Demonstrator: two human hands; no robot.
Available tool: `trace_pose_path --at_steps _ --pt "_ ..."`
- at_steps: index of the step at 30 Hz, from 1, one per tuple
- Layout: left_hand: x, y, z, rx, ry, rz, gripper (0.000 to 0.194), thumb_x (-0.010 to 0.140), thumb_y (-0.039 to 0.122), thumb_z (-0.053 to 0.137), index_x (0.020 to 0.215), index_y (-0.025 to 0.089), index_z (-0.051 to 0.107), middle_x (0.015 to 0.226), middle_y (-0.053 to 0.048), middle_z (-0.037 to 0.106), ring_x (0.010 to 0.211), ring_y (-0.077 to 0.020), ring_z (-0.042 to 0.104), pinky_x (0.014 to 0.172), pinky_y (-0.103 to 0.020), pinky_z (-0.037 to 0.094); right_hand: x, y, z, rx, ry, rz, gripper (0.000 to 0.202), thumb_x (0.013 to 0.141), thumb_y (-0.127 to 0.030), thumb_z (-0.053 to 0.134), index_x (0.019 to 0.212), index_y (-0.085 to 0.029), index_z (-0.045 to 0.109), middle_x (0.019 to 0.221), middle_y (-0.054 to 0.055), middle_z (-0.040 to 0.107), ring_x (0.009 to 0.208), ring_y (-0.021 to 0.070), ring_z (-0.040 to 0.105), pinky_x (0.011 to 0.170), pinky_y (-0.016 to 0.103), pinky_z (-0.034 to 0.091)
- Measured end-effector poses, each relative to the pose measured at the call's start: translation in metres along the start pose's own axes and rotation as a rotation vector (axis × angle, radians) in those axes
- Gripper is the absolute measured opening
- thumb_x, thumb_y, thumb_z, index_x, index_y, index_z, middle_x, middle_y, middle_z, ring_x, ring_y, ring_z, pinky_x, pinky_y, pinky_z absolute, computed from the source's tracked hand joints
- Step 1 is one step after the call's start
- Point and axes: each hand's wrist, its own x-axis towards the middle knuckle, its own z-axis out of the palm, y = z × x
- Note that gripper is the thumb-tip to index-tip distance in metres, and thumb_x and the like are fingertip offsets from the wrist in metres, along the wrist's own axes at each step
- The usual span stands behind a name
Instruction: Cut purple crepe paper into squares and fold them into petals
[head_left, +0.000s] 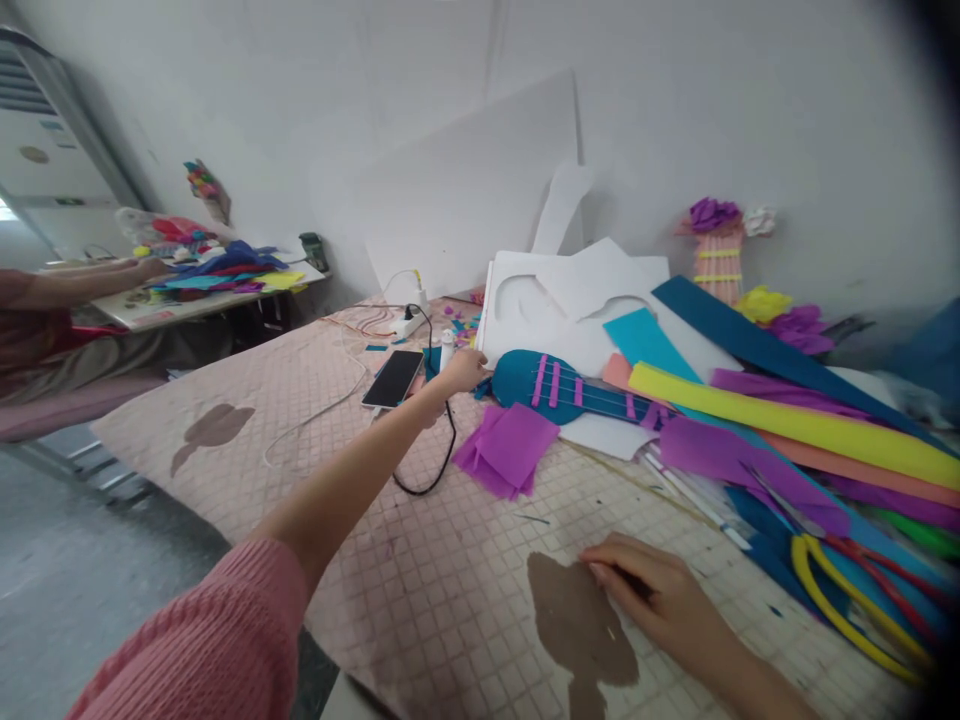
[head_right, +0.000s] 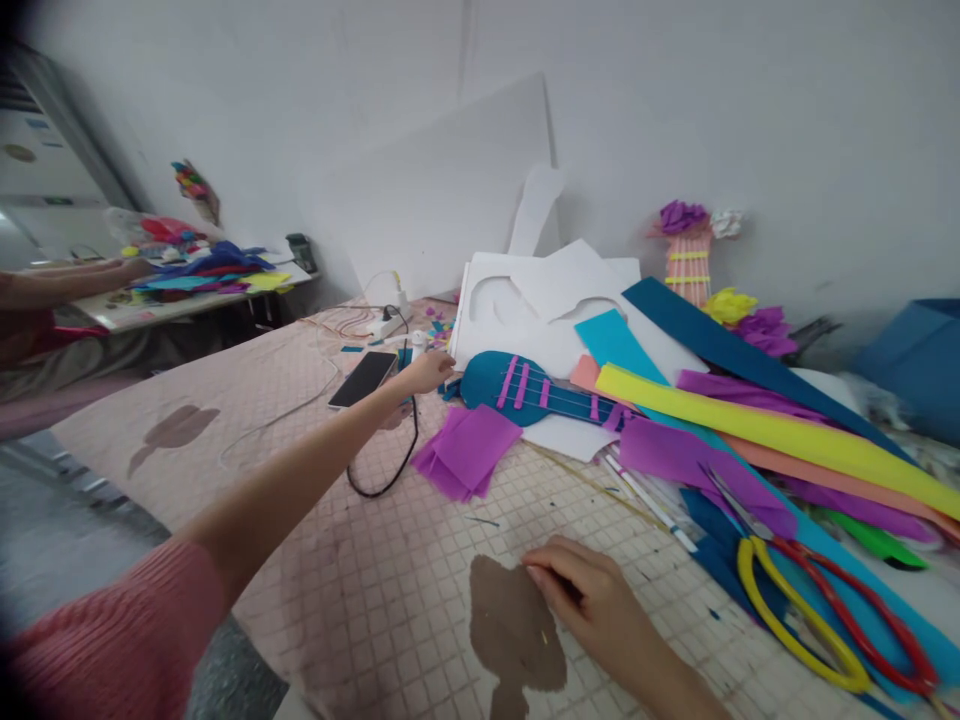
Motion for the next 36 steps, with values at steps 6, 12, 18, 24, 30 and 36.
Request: trace_pose_path --at_steps 6,12,18,24,30,36 --pt "-0.037 0.006 0.004 0.033 0.014 0.107 0.03 0.091 0.033 0.055 0.115 0.014 0.056 0.113 -0.008 0.059 0.096 -0.0203 0.061 0.082 -0.04 0.052 0.004 -0.005 -0.002 -0.005 0.026 0.0 0.018 0.091 -0.019 0.047 0.091 -0.022 0.065 0.078 0.002 0.068 0.069 0.0136 0.064 0.061 0.024 0.05" --pt "-0.075 0.02 0.026 0.062 -0.048 0.201 0.027 0.078 0.04 0.066 0.086 0.015 0.065 0.08 -0.004 0.067 0.08 -0.021 0.064 0.069 -0.028 0.047 0.005 -0.005 -0.002 -0.003 0.034 -0.009 0.017 0.091 -0.018 0.048 0.092 -0.021 0.065 0.078 0.002 0.068 0.07 0.0124 0.063 0.061 0.023 0.05" --pt "-0.077 0.016 0.042 0.08 -0.085 0.173 0.051 0.063 0.036 0.079 0.105 0.016 0.06 0.086 -0.004 0.067 0.084 -0.0225 0.064 0.068 -0.028 0.048 0.005 -0.005 -0.003 0.012 0.027 0.002 0.019 0.092 -0.021 0.047 0.091 -0.021 0.066 0.074 0.002 0.066 0.067 0.0131 0.062 0.06 0.023 0.05" --pt "-0.072 0.004 0.036 0.07 -0.094 0.186 0.021 0.091 0.03 0.054 0.101 0.013 0.059 0.094 -0.006 0.063 0.083 -0.0169 0.061 0.075 -0.034 0.051 0.005 -0.006 -0.004 0.017 -0.002 0.015 0.02 0.092 -0.022 0.046 0.092 -0.021 0.066 0.079 0.004 0.068 0.071 0.0142 0.064 0.062 0.025 0.051" --pt "-0.087 0.019 0.023 0.028 -0.223 0.507 0.032 0.067 0.017 0.072 0.098 0.018 0.063 0.102 -0.004 0.061 0.099 -0.018 0.056 0.088 -0.025 0.042 0.005 -0.006 -0.004 0.004 0.008 0.02 0.018 0.091 -0.021 0.048 0.092 -0.021 0.066 0.079 0.003 0.069 0.071 0.0136 0.064 0.062 0.024 0.051" --pt "-0.093 0.027 0.033 0.02 -0.35 0.666 0.037 0.061 0.011 0.07 0.097 0.016 0.063 0.104 -0.006 0.059 0.096 -0.0207 0.055 0.086 -0.028 0.042 0.005 -0.005 -0.004 -0.002 -0.008 0.021 0.019 0.092 -0.022 0.047 0.093 -0.02 0.066 0.078 0.004 0.068 0.069 0.0143 0.063 0.06 0.025 0.05"
